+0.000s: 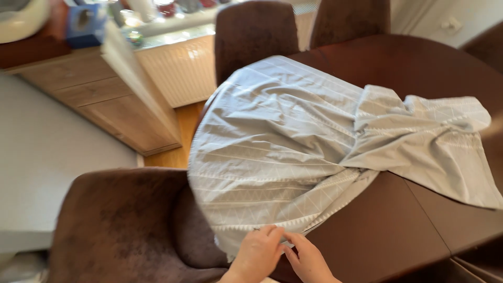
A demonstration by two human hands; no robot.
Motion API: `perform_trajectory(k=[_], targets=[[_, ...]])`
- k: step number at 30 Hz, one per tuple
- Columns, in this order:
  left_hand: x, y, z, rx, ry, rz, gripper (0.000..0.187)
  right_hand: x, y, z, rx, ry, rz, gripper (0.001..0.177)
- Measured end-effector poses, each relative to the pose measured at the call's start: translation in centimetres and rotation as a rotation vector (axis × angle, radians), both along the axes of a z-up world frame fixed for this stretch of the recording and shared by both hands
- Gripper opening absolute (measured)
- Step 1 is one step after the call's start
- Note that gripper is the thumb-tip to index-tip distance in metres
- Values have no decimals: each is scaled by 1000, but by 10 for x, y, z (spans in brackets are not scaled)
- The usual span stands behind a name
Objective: Retrieving a tablecloth from a drawer and spreading it over a dining table
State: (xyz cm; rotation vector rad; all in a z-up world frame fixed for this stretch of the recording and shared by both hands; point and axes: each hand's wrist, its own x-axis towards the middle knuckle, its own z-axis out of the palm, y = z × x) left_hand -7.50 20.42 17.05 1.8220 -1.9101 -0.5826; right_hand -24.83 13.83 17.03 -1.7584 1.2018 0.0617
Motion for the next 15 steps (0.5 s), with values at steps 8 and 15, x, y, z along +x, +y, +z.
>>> perform_trajectory(k=[8,15], targets=[[17,147,-12,-401,-220,203,19,54,101,5,-106,-193,181,44],[36,344,33,-363,-276,559,16,127,247,-2,-181,-413,607,40]])
